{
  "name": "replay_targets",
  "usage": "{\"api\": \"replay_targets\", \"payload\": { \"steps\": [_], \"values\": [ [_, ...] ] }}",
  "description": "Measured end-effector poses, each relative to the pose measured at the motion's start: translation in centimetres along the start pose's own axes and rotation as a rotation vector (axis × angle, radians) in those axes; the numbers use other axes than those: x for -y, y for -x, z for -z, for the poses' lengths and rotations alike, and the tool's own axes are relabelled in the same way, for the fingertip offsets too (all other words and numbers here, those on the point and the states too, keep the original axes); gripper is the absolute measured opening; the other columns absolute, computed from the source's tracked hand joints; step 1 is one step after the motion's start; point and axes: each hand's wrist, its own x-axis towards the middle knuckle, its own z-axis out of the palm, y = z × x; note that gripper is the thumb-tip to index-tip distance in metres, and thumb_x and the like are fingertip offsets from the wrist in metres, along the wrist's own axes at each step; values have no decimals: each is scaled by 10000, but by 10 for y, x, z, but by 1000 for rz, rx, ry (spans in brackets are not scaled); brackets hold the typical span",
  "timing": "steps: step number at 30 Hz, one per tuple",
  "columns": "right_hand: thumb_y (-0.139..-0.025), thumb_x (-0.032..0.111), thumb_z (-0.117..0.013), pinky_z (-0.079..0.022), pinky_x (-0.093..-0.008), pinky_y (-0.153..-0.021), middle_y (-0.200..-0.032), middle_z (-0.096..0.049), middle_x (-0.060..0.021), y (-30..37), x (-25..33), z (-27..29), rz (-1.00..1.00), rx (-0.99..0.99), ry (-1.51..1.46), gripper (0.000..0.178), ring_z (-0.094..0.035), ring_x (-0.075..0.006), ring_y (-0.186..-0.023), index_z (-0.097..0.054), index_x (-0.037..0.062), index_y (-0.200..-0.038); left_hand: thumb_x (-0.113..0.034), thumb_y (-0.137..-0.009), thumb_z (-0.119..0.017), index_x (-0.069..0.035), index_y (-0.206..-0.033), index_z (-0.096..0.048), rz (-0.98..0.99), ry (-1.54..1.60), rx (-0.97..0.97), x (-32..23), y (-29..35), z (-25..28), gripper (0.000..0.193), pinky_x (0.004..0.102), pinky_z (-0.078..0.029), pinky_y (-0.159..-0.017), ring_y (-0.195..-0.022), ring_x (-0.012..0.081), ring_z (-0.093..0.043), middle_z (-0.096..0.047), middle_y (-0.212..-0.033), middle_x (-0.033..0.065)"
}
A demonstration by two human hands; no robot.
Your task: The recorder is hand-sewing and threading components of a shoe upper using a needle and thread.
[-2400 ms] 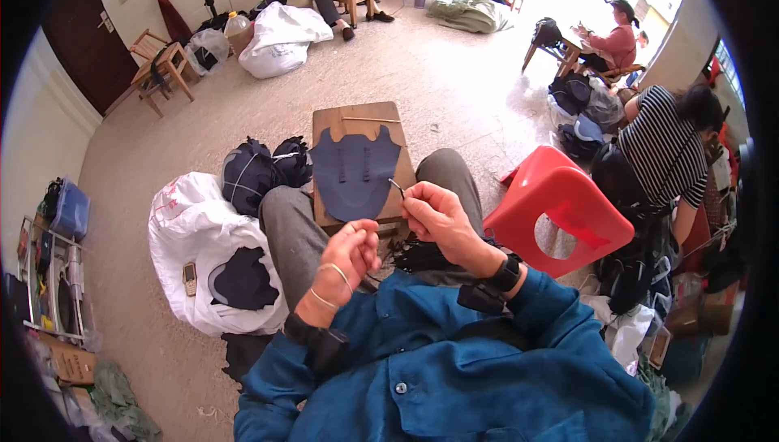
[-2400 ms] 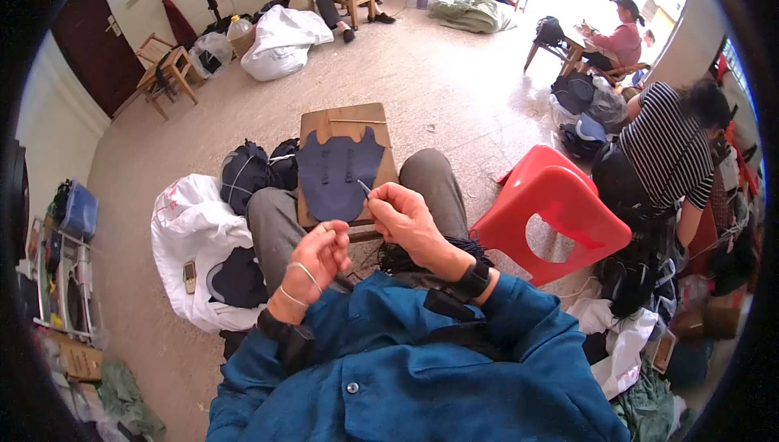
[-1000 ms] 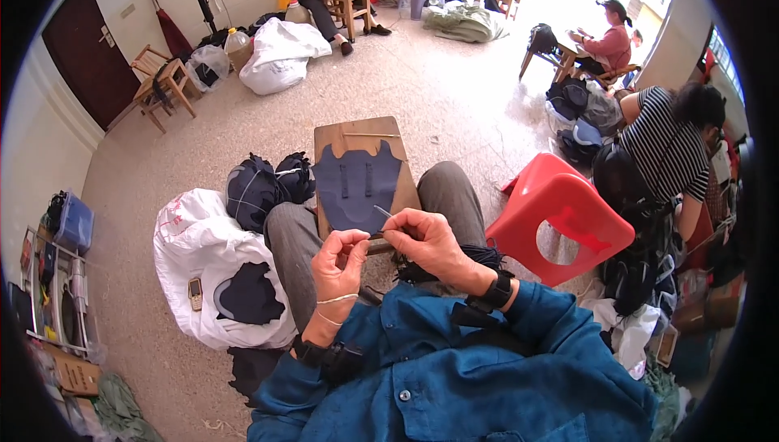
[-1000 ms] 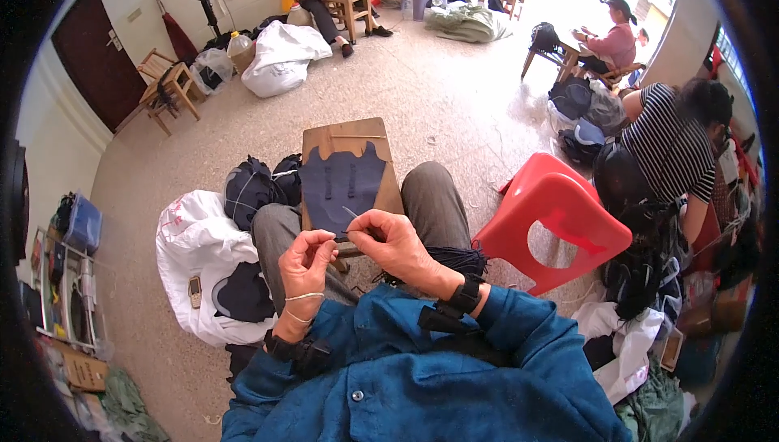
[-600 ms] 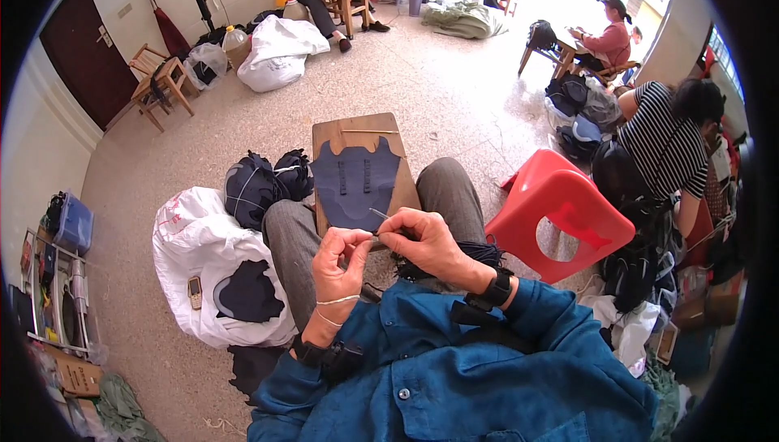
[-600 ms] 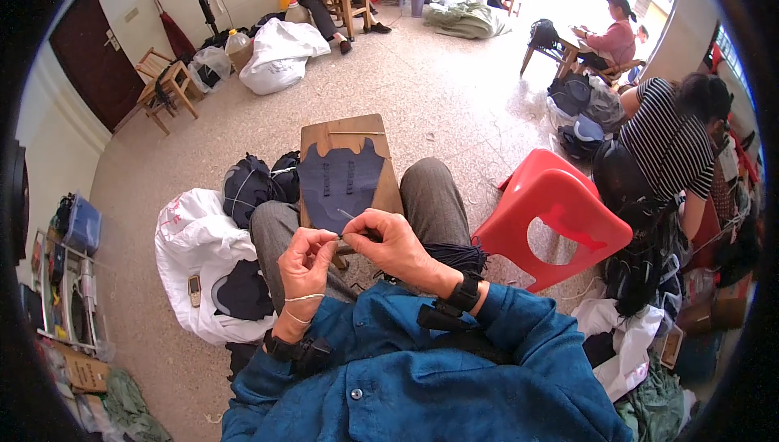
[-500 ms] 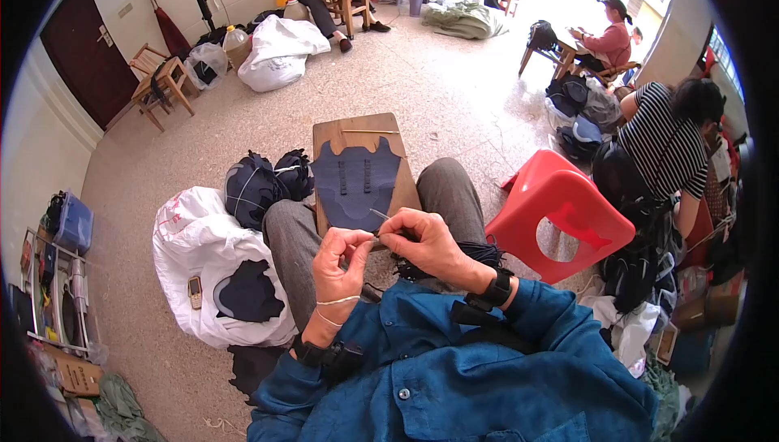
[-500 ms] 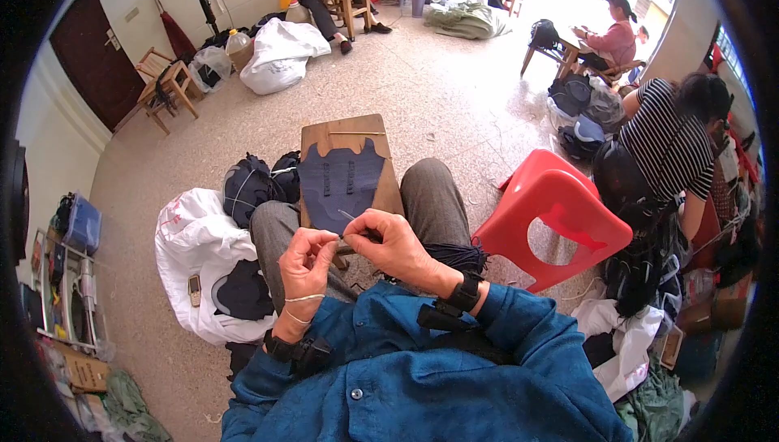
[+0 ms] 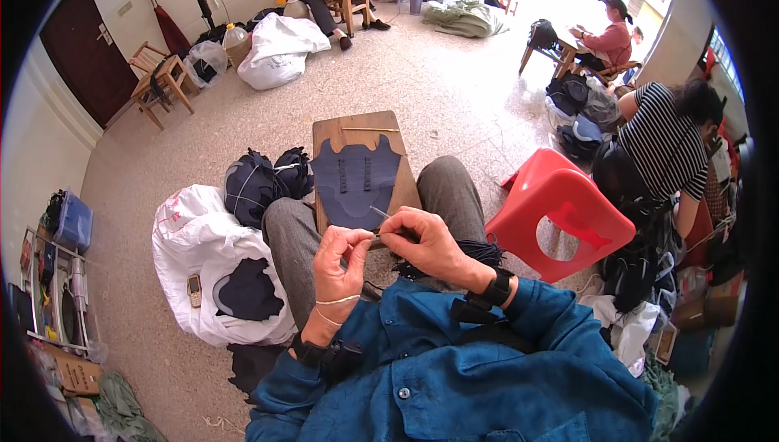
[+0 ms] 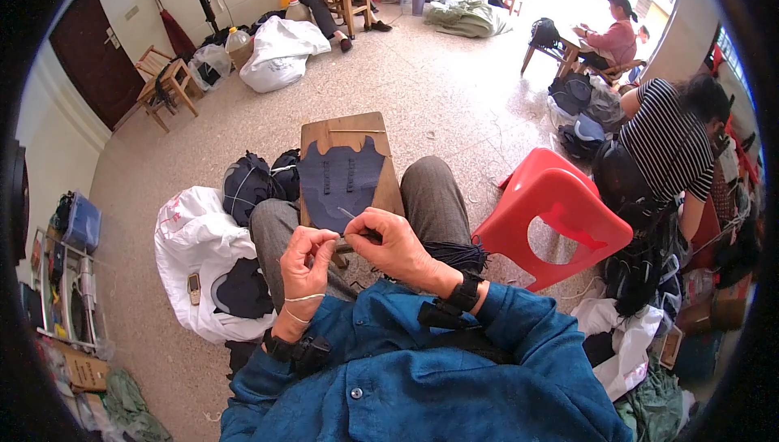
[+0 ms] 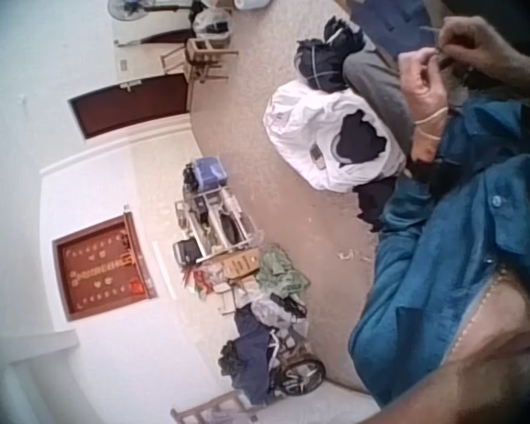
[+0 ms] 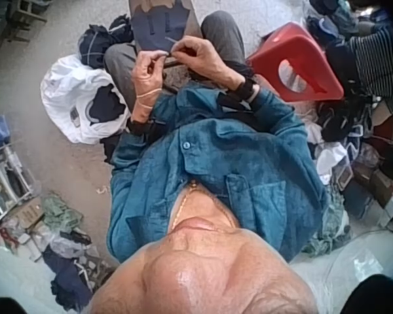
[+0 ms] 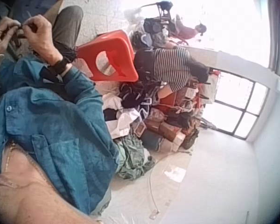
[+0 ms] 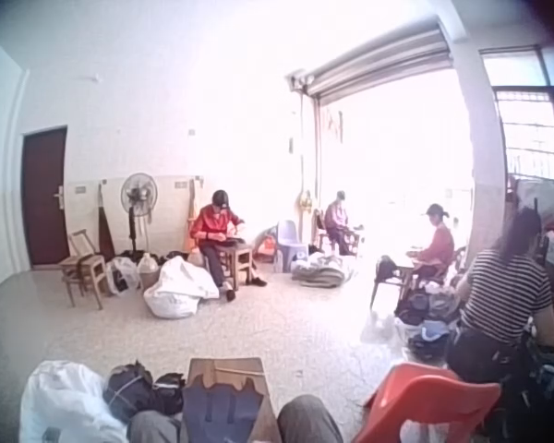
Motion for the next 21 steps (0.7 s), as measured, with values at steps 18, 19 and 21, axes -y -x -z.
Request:
{"api": "replay_targets", "payload": {
  "steps": [18, 19, 21],
  "values": [
    [-907, 74, -679, -473, -232, -615, -796, -638, -19, 3, -6, 0, -86, 37, -82, 99, -555, -43, -726, -677, -21, -931, -38, -947, -640, -1, -962, -680, 4, -81, 68, -1, -1, 3, 57, 270, -453, -713, -795, 154, -567, -589, -866, 60],
    [-913, 77, -676, -471, -229, -611, -799, -642, -13, 3, -7, 0, -106, 46, -119, 101, -548, -36, -728, -677, -22, -935, -40, -950, -637, 1, -960, -679, 14, -70, 67, 1, 0, 2, 59, 271, -453, -715, -798, 154, -567, -589, -866, 60],
    [-920, 79, -673, -469, -226, -607, -803, -646, -7, 3, -7, 0, -127, 54, -156, 103, -542, -29, -730, -677, -22, -939, -42, -952, -635, 2, -958, -677, 25, -58, 67, 1, 0, 1, 61, 272, -453, -717, -800, 154, -567, -588, -866, 60]
  ]
}}
